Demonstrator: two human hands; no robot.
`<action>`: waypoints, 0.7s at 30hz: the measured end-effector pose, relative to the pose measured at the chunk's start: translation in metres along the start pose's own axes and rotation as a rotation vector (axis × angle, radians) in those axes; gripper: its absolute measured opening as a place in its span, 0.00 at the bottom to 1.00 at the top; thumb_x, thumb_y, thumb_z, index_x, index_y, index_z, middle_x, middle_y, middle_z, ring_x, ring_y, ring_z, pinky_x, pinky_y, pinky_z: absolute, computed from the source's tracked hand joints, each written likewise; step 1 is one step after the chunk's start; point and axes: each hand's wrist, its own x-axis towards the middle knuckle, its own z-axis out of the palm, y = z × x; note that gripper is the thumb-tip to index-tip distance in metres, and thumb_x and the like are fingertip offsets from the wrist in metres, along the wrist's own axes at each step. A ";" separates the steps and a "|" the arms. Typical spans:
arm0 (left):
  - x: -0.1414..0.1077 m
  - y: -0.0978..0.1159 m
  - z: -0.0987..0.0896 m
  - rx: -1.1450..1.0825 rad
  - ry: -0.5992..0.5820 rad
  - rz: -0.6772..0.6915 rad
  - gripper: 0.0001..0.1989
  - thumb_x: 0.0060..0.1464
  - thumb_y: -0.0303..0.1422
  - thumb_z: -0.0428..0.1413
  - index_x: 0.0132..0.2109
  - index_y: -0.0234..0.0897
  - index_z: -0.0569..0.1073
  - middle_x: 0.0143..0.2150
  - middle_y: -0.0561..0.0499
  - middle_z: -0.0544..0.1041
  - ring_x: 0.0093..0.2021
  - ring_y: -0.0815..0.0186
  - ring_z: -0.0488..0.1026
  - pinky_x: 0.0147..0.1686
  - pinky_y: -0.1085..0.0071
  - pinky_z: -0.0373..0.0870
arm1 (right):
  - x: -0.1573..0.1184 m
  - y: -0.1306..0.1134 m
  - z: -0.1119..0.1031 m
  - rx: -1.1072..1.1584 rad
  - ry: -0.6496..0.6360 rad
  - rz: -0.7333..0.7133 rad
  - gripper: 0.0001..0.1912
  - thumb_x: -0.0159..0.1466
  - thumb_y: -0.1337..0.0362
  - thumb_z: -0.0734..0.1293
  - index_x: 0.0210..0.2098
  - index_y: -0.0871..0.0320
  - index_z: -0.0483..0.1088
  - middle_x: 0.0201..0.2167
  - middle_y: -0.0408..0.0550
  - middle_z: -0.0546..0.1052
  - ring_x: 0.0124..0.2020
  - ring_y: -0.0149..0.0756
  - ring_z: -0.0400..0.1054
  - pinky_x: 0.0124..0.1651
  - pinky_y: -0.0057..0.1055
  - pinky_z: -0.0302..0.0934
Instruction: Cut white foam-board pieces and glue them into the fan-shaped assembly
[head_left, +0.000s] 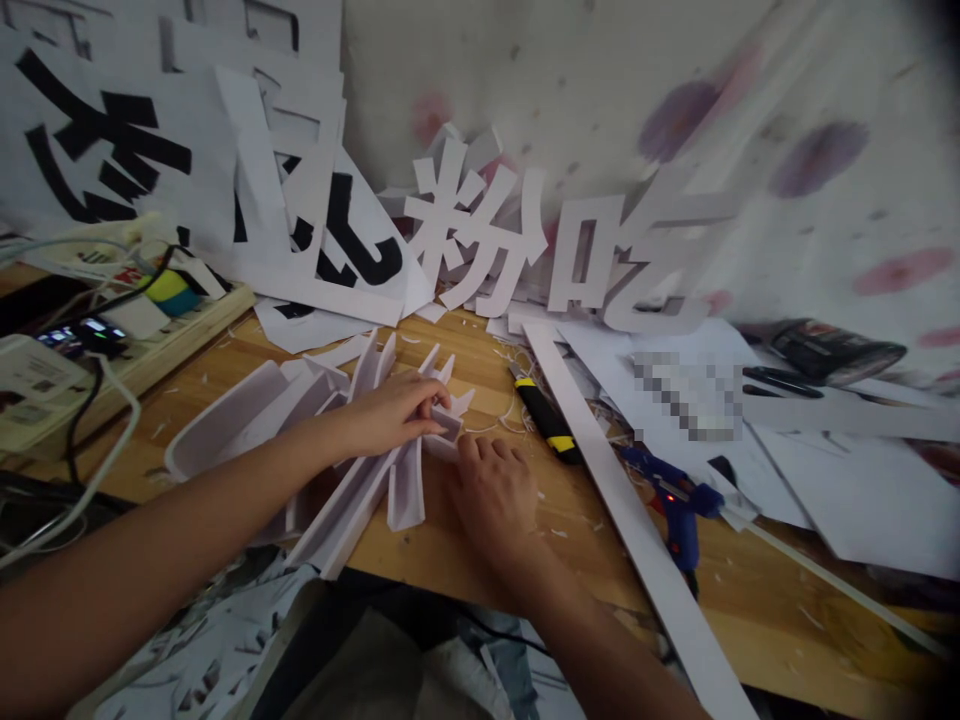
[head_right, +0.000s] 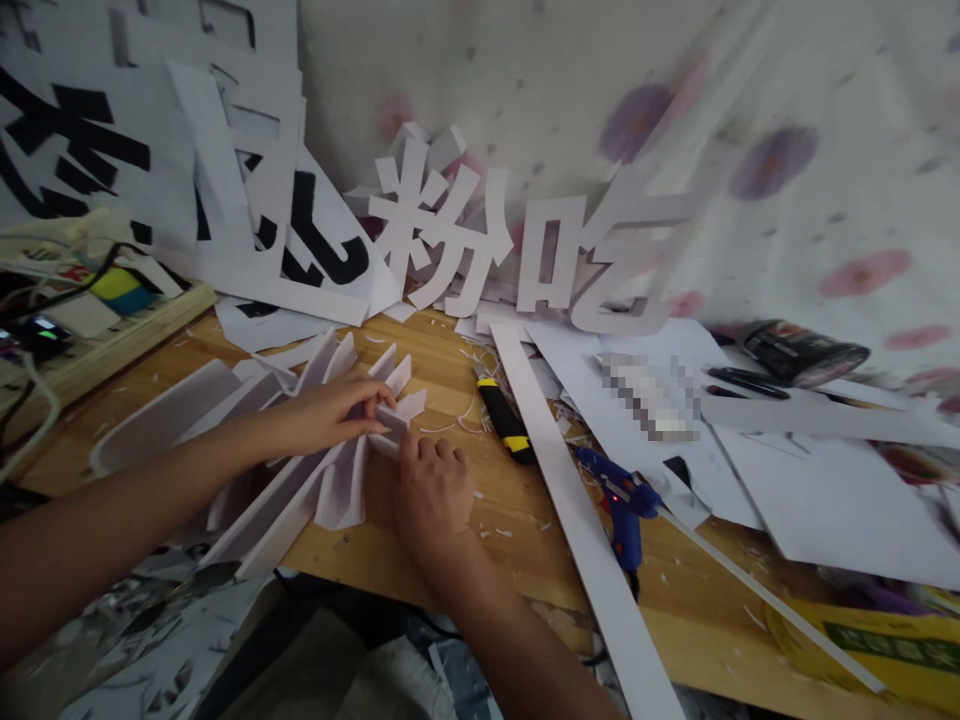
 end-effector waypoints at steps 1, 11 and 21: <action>0.000 0.000 0.000 -0.003 0.001 0.001 0.10 0.52 0.28 0.55 0.43 0.36 0.68 0.32 0.53 0.67 0.39 0.63 0.66 0.41 0.67 0.63 | 0.000 0.000 0.001 0.002 0.007 0.004 0.05 0.61 0.67 0.63 0.38 0.58 0.68 0.32 0.48 0.76 0.36 0.42 0.68 0.36 0.37 0.54; 0.000 -0.002 0.001 0.007 0.003 0.018 0.09 0.53 0.28 0.56 0.43 0.37 0.67 0.31 0.53 0.68 0.41 0.63 0.66 0.41 0.67 0.63 | 0.000 -0.003 0.007 0.002 0.087 0.037 0.06 0.58 0.65 0.66 0.36 0.58 0.68 0.29 0.48 0.74 0.34 0.41 0.66 0.37 0.37 0.50; 0.000 -0.001 0.000 0.008 0.000 0.016 0.10 0.53 0.28 0.55 0.43 0.36 0.68 0.32 0.53 0.67 0.39 0.63 0.66 0.40 0.67 0.63 | 0.003 -0.003 0.003 0.057 0.038 0.043 0.09 0.59 0.65 0.65 0.40 0.58 0.69 0.33 0.49 0.76 0.37 0.43 0.68 0.38 0.38 0.52</action>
